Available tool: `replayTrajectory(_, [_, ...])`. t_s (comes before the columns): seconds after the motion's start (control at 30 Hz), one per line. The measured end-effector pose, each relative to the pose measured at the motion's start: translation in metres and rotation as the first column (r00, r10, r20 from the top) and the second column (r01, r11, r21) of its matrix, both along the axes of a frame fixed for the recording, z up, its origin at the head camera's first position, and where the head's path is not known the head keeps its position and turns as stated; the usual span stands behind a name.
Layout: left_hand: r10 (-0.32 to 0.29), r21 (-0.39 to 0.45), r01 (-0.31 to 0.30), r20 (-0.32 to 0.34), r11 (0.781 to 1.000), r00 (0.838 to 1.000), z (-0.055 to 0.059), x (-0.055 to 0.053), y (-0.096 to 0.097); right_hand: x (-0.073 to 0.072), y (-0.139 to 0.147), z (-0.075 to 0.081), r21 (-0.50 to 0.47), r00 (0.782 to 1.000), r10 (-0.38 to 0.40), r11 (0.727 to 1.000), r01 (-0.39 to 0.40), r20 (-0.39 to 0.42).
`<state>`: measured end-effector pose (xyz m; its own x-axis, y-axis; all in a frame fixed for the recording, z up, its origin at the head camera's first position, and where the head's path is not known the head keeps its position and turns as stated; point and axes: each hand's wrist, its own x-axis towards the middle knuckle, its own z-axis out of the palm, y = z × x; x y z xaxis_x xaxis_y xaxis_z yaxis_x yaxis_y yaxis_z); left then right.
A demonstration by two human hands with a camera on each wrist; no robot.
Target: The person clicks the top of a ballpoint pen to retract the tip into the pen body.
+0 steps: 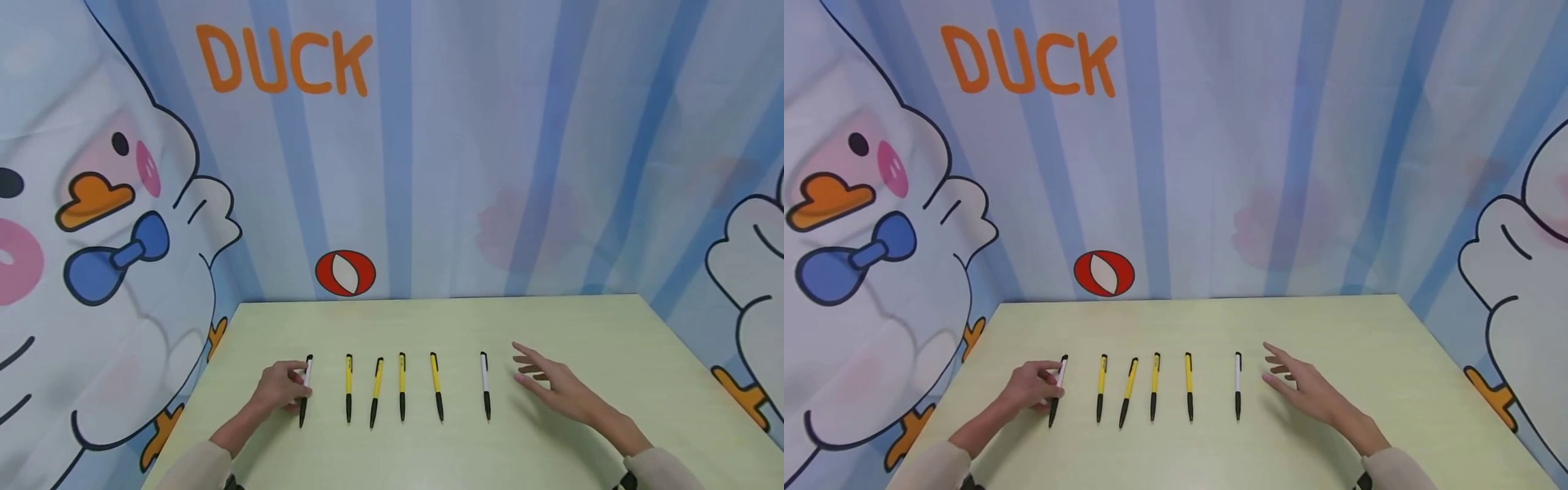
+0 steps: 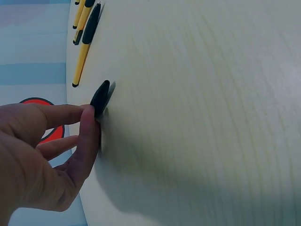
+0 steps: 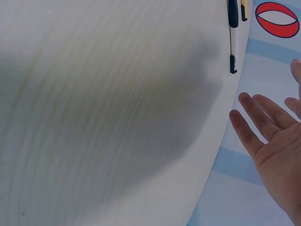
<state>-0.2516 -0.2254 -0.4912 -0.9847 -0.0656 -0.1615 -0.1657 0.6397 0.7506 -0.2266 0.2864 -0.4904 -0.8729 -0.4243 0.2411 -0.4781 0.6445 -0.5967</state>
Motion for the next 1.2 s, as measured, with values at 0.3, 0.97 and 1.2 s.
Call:
replayTrajectory(0.3, [0.009, 0.018, -0.008, -0.046, 1.0, 0.999, 0.003, -0.003, 0.006, -0.001, 0.003, 0.0, 0.002, 1.0, 0.004, 1.0, -0.004, 0.001])
replayTrajectory(0.97, [-0.113, -0.028, 0.115, 0.045, 0.993, 0.993, 0.004, -0.012, 0.072, -0.001, -0.001, -0.004, -0.007, 1.0, 0.02, 1.0, -0.02, -0.011])
replayTrajectory(1.2, [-0.099, -0.084, 0.099, 0.011, 0.992, 0.995, 0.0, -0.017, 0.077, -0.001, -0.002, -0.001, 0.007, 0.999, 0.008, 1.0, -0.008, -0.049])
